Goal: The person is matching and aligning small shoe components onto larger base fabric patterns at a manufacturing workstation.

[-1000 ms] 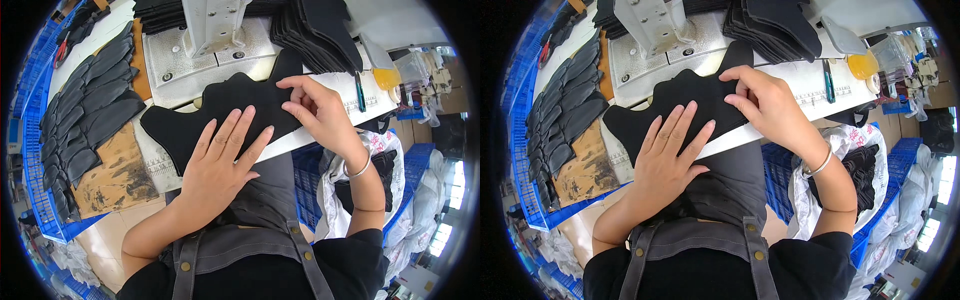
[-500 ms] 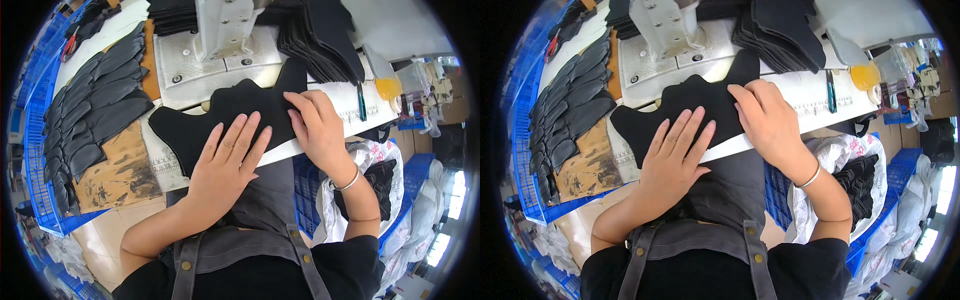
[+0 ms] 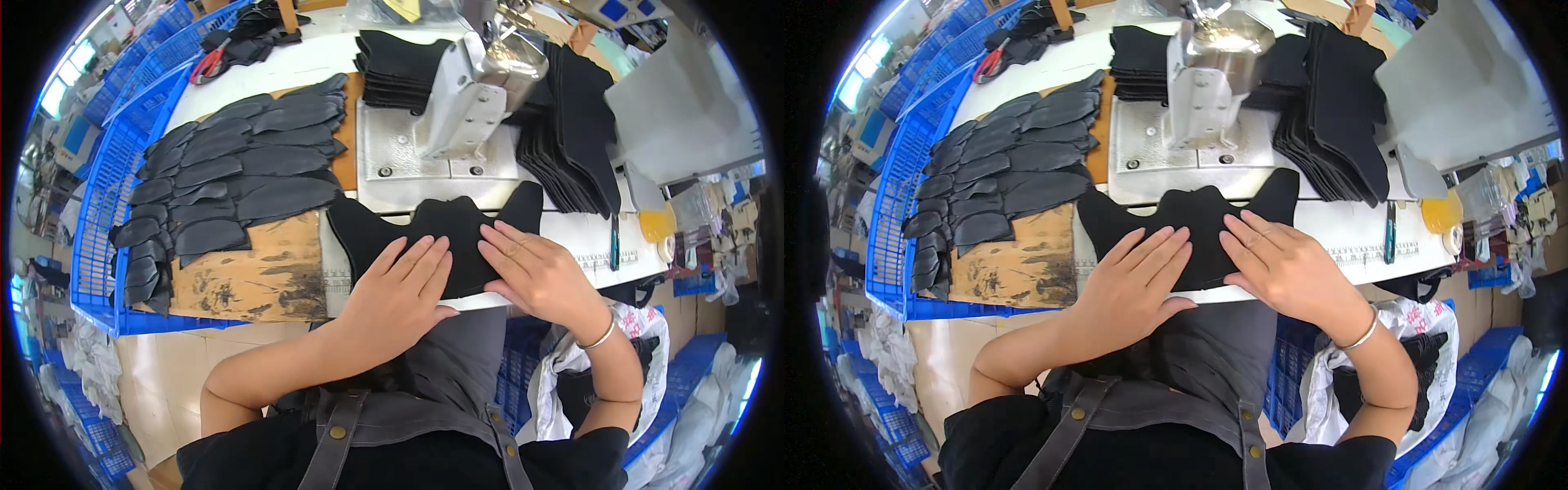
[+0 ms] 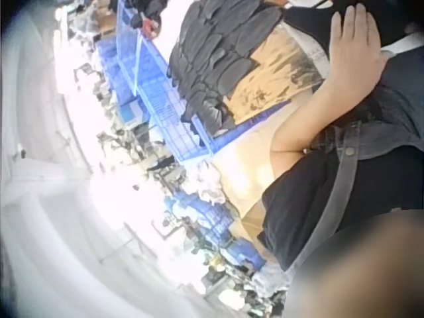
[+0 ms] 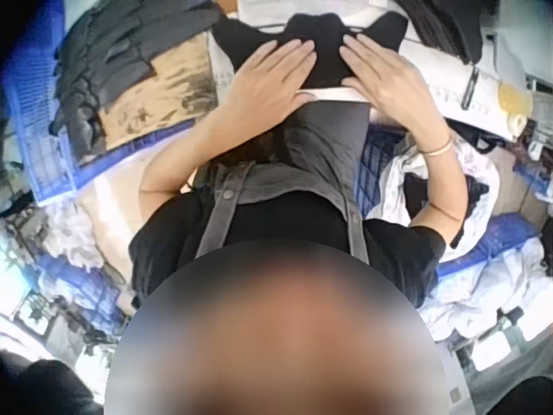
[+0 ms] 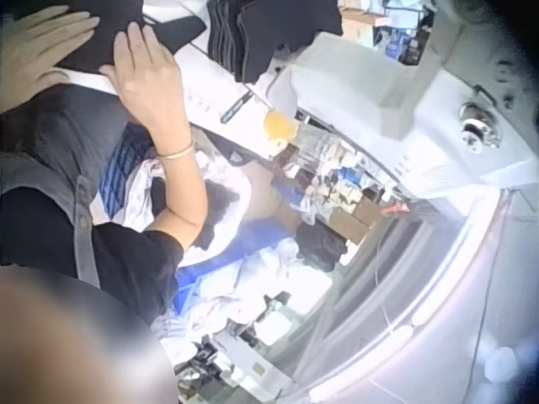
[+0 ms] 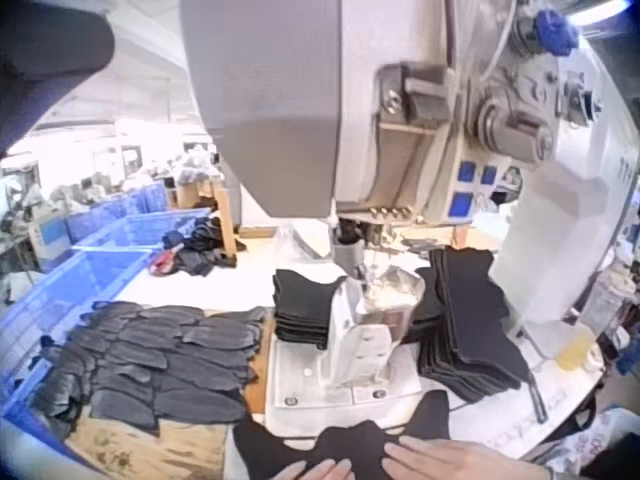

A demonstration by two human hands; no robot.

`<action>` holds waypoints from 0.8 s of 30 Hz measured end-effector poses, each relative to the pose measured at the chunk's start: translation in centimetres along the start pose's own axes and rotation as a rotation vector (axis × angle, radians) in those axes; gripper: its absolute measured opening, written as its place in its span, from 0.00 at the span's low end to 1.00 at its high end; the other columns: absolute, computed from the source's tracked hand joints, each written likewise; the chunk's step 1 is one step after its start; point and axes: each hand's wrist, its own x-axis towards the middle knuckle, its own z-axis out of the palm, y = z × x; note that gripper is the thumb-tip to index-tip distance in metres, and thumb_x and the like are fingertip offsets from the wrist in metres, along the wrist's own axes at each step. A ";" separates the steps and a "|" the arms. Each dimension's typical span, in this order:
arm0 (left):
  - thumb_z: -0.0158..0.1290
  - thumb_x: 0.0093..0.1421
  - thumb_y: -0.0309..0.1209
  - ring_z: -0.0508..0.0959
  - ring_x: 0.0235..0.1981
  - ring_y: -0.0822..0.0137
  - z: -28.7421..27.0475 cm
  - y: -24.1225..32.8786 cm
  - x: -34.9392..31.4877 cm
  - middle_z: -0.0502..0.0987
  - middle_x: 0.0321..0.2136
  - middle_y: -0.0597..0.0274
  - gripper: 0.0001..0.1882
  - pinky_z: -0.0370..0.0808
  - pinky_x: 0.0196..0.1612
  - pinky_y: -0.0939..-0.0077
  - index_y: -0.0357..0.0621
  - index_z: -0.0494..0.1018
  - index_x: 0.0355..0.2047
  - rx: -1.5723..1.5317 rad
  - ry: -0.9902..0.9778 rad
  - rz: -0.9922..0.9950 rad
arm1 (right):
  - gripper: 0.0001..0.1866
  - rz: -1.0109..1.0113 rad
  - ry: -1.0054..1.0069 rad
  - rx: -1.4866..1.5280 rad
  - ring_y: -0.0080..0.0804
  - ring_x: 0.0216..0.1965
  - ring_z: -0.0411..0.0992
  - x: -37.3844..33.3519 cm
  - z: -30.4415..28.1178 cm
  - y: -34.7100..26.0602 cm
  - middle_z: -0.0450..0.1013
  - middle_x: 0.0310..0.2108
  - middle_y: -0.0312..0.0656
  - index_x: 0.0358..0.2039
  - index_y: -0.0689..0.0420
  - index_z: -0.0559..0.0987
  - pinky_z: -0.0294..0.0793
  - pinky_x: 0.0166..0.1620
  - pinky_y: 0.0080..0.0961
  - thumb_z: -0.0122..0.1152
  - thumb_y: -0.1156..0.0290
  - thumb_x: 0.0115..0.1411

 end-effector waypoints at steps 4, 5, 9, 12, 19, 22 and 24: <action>0.58 0.52 0.38 0.72 0.54 0.56 -0.5 -1.0 1.1 0.72 0.52 0.51 0.29 0.65 0.58 0.61 0.32 0.69 0.51 0.007 0.045 0.032 | 0.19 -0.170 0.059 -0.214 0.44 0.45 0.76 1.1 -0.2 0.7 0.75 0.43 0.52 0.40 0.65 0.76 0.76 0.49 0.35 0.63 0.65 0.52; 0.56 0.53 0.35 0.72 0.53 0.56 -0.7 -1.2 1.3 0.72 0.52 0.51 0.26 0.65 0.59 0.61 0.32 0.70 0.51 0.120 0.072 0.058 | 0.17 -0.218 0.107 -0.347 0.43 0.42 0.77 1.3 -0.2 0.8 0.77 0.39 0.52 0.37 0.64 0.77 0.76 0.49 0.35 0.60 0.63 0.56; 0.47 0.52 0.24 0.75 0.51 0.56 -7.8 -1.3 1.5 0.74 0.49 0.49 0.24 0.68 0.56 0.64 0.34 0.71 0.51 0.287 0.107 -0.041 | 0.14 -0.210 0.411 -0.304 0.43 0.42 0.78 3.5 -1.9 -0.1 0.78 0.38 0.52 0.33 0.65 0.76 0.75 0.50 0.36 0.57 0.64 0.59; 0.50 0.49 0.20 0.78 0.45 0.56 -13.1 -4.7 0.2 0.78 0.44 0.52 0.22 0.73 0.51 0.65 0.37 0.74 0.47 0.369 0.271 -0.143 | 0.13 -0.084 0.449 -0.172 0.45 0.44 0.77 3.0 -1.3 -1.0 0.77 0.41 0.52 0.38 0.66 0.77 0.74 0.50 0.36 0.58 0.69 0.57; 0.50 0.51 0.16 0.78 0.46 0.53 -12.8 -16.8 5.8 0.78 0.44 0.51 0.23 0.74 0.49 0.64 0.41 0.74 0.49 0.534 0.620 -0.169 | 0.25 0.079 0.396 0.164 0.50 0.55 0.70 0.6 4.1 -1.9 0.71 0.52 0.55 0.47 0.67 0.73 0.71 0.55 0.40 0.64 0.77 0.46; 0.49 0.52 0.18 0.78 0.44 0.54 -7.9 -19.8 13.0 0.79 0.43 0.54 0.22 0.76 0.46 0.65 0.45 0.75 0.48 0.394 0.685 0.095 | 0.25 0.089 0.391 0.163 0.50 0.54 0.70 0.9 4.2 -2.1 0.71 0.52 0.55 0.47 0.67 0.73 0.71 0.55 0.39 0.64 0.77 0.45; 0.50 0.53 0.21 0.78 0.45 0.54 -4.5 -18.2 16.4 0.78 0.44 0.54 0.19 0.76 0.47 0.66 0.42 0.75 0.46 0.321 0.472 0.091 | 0.24 0.086 0.387 0.189 0.51 0.51 0.72 0.9 4.4 -2.1 0.73 0.49 0.54 0.45 0.68 0.74 0.73 0.52 0.38 0.63 0.77 0.45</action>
